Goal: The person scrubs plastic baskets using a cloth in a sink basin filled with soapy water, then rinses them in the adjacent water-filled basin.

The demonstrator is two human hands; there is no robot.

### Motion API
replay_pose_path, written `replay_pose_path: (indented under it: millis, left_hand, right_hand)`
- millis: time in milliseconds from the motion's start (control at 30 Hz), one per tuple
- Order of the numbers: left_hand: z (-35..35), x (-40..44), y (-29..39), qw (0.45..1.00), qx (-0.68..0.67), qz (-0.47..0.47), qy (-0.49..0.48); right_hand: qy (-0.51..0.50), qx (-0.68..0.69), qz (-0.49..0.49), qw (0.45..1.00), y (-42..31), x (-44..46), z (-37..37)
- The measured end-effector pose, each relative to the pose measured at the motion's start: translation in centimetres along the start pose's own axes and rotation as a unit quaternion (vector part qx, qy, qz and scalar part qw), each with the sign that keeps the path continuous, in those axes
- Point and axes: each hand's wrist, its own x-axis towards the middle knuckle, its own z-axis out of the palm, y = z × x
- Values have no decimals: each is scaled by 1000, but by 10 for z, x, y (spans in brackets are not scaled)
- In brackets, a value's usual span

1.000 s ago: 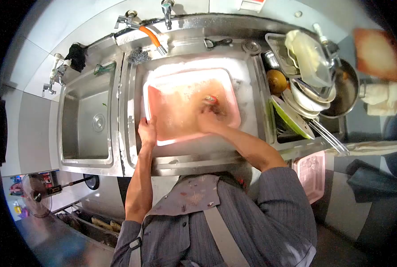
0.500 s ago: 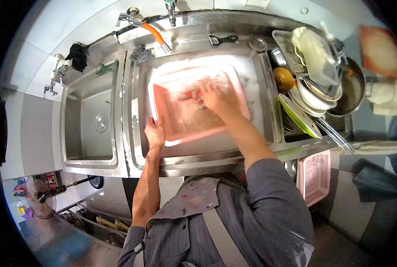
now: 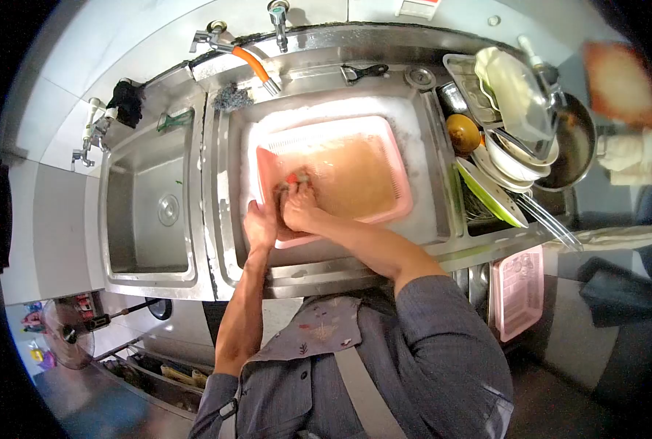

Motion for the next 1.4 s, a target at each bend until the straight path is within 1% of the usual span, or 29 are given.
replay_pose_path:
  millis: [33,100,167,200,267,333,367,433,467,500,567,600,667,733,767,833,900,933,967,1000,1067,1100,1167,1200,1233,1267,1333,1400]
  left_hand:
    - [-2,-3,2,1000,-12,5,3]
    - [-3,-5,3,1000,-22,8,6]
    - [-2,-5,2,1000,-19,15,19]
    - [2,-2,-2,998,-34,36,51]
    - [2,-1,-4,998,-40,21,42]
    - [-1,-2,0,998,-55,3,36]
    - [-3,-3,2,998,-57,4,37]
    - [-5,-4,5,998,-56,-5,29]
    - [-6,-3,7,998,-59,-4,30]
    - [-6,-4,9,998,-62,-5,21]
    - [-4,-3,10,998,-65,-3,11]
    - [-2,-3,8,999,-42,3,10]
    - [3,-3,2,1000,-16,11,5]
    - [6,-2,-3,1000,-16,14,-14]
    - [8,-2,-5,1000,-14,15,-16]
    - [7,-2,-9,999,8,28,-17]
    - [3,-3,-6,999,7,39,-13]
    - [1,-5,-5,999,2,47,-8]
    - [-1,-6,-4,999,2,45,-8]
    - [-1,-7,-2,999,-7,46,3]
    - [-1,-5,-2,999,-18,48,15]
    - [0,-3,-4,999,-24,35,7]
    - [-1,-2,-3,999,-33,26,2]
    - [-3,-3,-2,999,-36,28,2]
    - [-4,-2,1,999,-40,30,3]
    - [-3,-1,2,999,-43,31,5]
    - [-1,0,-1,999,-23,25,-16]
    - [6,1,-9,999,-32,39,-16]
  right_hand:
    - [2,2,0,1000,3,5,-4]
    - [33,-163,-19,986,20,20,-17]
    - [109,-105,-6,988,63,28,-5]
    - [106,-66,-14,992,81,28,-2]
    - [43,2,19,999,101,-2,-27]
    - [32,43,137,989,124,-10,-20]
    - [33,41,136,989,131,-18,-17]
    - [24,-36,215,976,127,-41,-18]
    - [26,-39,216,975,121,-45,-23]
    - [-99,-16,179,979,109,-47,-31]
    - [-193,-59,76,977,94,-45,4]
    - [-257,-77,22,963,58,-49,-33]
    - [-134,-19,87,987,22,-33,5]
    - [-50,-47,51,996,-7,-11,11]
    - [-50,-45,52,996,-7,-8,10]
    - [83,-151,17,985,-5,4,-2]
    - [111,-171,27,979,35,30,10]
    - [25,-130,51,990,43,15,-29]
    - [115,-112,-26,987,79,10,-11]
    - [91,-125,-24,988,89,-5,-28]
    - [63,21,43,997,128,-8,-5]
    - [63,20,44,997,141,-16,5]
    - [107,116,218,963,151,-33,18]
    - [110,114,217,963,138,-43,7]
    - [28,54,218,974,113,-60,-20]
    - [-54,-7,218,974,94,-70,-32]
    - [-100,-50,118,987,85,-59,17]
    - [-129,-58,91,986,27,-57,-14]
